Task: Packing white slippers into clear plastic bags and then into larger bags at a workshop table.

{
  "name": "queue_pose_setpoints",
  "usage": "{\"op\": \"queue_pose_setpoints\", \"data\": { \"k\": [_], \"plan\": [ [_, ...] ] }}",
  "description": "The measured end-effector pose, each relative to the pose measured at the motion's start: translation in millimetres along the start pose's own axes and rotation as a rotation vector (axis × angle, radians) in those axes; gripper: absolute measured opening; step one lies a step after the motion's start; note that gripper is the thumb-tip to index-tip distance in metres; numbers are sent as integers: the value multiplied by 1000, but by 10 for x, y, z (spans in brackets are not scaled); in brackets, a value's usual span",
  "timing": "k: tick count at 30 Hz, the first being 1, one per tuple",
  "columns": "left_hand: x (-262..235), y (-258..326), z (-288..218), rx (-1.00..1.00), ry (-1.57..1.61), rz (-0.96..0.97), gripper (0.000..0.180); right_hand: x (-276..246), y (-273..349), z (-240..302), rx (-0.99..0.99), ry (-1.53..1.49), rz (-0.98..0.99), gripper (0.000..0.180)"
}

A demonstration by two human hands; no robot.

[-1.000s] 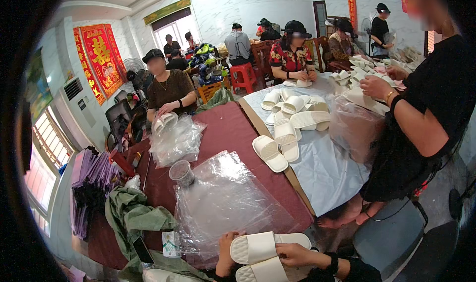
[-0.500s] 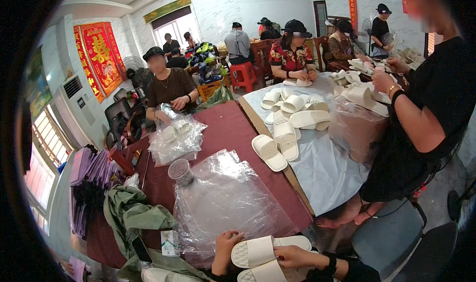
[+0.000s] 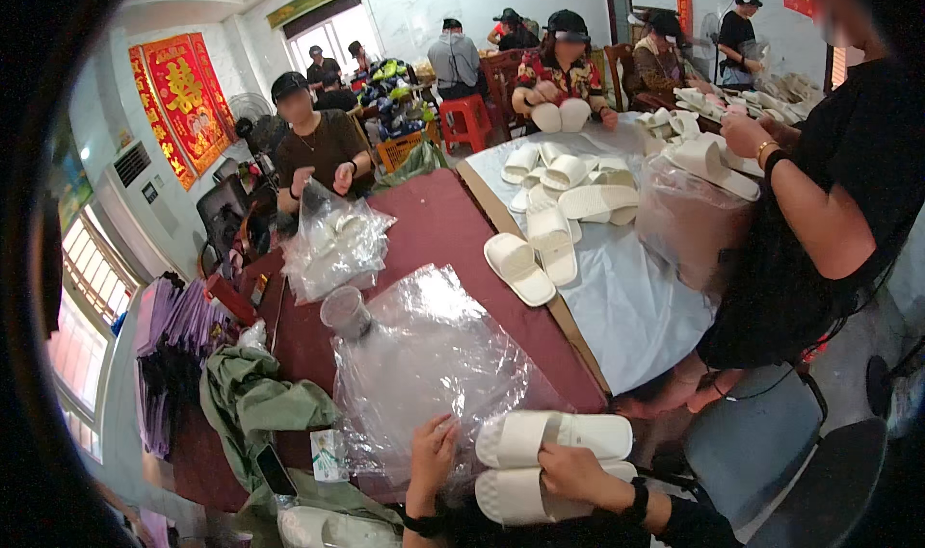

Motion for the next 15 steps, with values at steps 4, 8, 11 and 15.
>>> {"op": "queue_pose_setpoints", "data": {
  "k": [4,8,11,15],
  "plan": [
    [-77,-37,-272,67,-68,16,17,-296,-57,105,-38,82,-292,16],
    [-105,-10,-570,116,-160,9,14,-298,-84,226,-83,107,-354,15],
    [-13,20,-618,124,-14,42,16,-84,-73,382,-281,79,-228,16],
    [76,73,-780,183,-97,53,25,-191,-114,322,-218,59,-327,16]
  ]
}}
Point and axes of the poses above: each hand's wrist, its own y-axis away from the middle knuckle, its own x-axis out of the palm, z = x × y, the point moved 10 cm from there along -y, towards the middle knuckle, and after that the axes turned 2 degrees about z, right-handed, at the moved point
